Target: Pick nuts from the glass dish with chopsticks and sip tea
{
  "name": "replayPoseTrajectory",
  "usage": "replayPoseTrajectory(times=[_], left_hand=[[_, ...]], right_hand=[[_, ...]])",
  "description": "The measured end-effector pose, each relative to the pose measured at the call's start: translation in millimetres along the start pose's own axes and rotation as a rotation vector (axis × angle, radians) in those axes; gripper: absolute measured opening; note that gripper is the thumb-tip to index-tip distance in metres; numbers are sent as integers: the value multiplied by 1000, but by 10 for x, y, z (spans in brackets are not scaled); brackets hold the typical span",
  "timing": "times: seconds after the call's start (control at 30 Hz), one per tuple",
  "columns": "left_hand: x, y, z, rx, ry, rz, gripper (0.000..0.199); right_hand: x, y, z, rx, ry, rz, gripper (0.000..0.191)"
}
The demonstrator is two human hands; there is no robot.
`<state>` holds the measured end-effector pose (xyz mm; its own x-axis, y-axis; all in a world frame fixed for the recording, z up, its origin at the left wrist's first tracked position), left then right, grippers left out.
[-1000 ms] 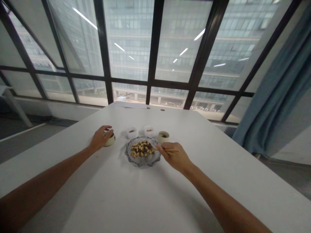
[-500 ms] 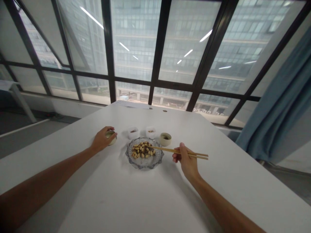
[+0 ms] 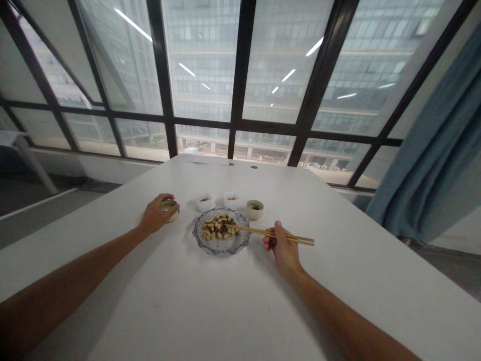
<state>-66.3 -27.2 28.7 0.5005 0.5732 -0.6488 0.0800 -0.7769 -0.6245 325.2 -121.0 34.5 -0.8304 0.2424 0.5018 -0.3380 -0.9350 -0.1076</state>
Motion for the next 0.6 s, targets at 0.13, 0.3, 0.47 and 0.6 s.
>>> replayPoseTrajectory(times=[0.13,0.3,0.47,0.6], left_hand=[[34,1,37,-90,61,-1,64],[59,-4,91,-205,40,68,77],[36,-7,118,-250,-51,164,71],[23,6,117,-230,-32,176,67]], right_hand=[[7,30,-22,7,23,31,61],[36,88,-37,-36,60,87,59],[49,115,-30,-43,58,86,60],[29,103,-33,-54,82,94,59]])
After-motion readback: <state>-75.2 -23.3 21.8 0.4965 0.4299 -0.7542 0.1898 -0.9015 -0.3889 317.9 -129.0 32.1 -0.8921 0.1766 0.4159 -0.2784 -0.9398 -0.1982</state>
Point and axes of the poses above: each hand's wrist, its own y-axis away from the middle knuckle, its own x-axis out of the palm, z = x × y, the point moved 1 cm from there along -y, towards the middle knuckle, and after that the axes turned 11 degrees about -y, right-handed, at the moved point
